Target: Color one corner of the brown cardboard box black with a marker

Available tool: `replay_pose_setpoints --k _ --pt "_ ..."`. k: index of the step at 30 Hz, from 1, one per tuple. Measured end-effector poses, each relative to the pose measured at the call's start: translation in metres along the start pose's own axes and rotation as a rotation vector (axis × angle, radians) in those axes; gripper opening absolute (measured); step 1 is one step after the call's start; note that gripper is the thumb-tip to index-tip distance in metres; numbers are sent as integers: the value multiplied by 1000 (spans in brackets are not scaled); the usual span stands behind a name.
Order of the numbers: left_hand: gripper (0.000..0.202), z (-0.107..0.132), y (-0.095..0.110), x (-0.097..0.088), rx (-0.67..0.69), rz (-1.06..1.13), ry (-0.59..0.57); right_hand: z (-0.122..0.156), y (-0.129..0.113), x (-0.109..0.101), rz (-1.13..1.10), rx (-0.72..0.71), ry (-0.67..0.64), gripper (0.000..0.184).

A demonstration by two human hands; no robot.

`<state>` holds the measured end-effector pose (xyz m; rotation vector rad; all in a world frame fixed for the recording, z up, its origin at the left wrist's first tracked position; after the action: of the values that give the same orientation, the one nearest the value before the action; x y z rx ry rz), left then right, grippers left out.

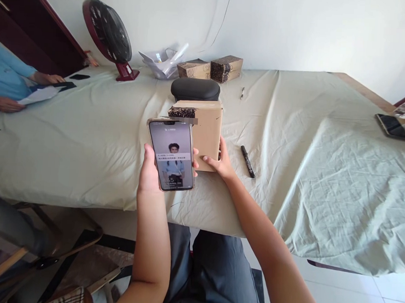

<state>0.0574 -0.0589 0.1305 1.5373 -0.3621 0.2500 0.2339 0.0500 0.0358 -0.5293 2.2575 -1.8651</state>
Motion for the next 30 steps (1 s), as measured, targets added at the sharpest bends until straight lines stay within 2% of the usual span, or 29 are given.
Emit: replay_pose_setpoints --k 1,3,4,6,7,9,11,14,16,18,22,24,26,28,30 --pt "99 -2 -1 -12 -3 -59 35 0 0 -1 -16 -39 49 105" --pt "87 -8 -3 -43 40 -219 185 -1 1 -1 -27 -63 78 108" --pt "77 -10 -2 -60 82 -328 298 -2 2 -1 -26 -61 79 109" --pt "61 -13 -1 -95 192 -568 599 -3 4 -1 -26 -57 93 110" --pt "59 -15 -2 -109 198 -663 678 -4 4 -2 -29 -54 98 111" --pt "55 -18 -8 -133 162 -774 772 -5 5 -3 -36 -57 109 111" --pt "51 -20 -15 -149 57 -917 800 -5 5 -4 -35 -65 115 112" --pt "46 -24 -23 -161 -123 -1194 793 -5 6 -4 -30 -74 116 111" --pt "40 -27 -26 -163 -170 -1297 797 -6 7 -4 -38 -74 120 109" --pt "35 -31 -28 -163 -168 -1331 808 -6 8 -4 -46 -72 130 109" --pt "40 -32 -27 -164 -151 -1407 832 -6 9 -5 -33 -78 125 110" --pt "39 -31 -22 -162 -101 -1455 833 -6 8 -5 -29 -77 126 110" --pt "37 -35 -18 -151 55 -1424 693 -5 6 -4 -30 -86 136 110" --pt "40 -42 -17 -132 270 -1242 432 -3 3 -3 -19 -122 135 105" --pt "54 -49 -21 -109 407 -993 207 -2 -2 0 23 -162 97 90"
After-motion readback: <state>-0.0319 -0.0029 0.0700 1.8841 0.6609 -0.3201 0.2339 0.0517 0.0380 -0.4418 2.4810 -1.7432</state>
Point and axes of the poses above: each hand's wrist, its own z-axis away from the middle knuckle, its own x-axis out of the palm, y = z × x, the point moved 4 cm from there along -z, towards the middle knuckle, and after that the axes turned 6 degrees about -z, right-handed, at the moved point
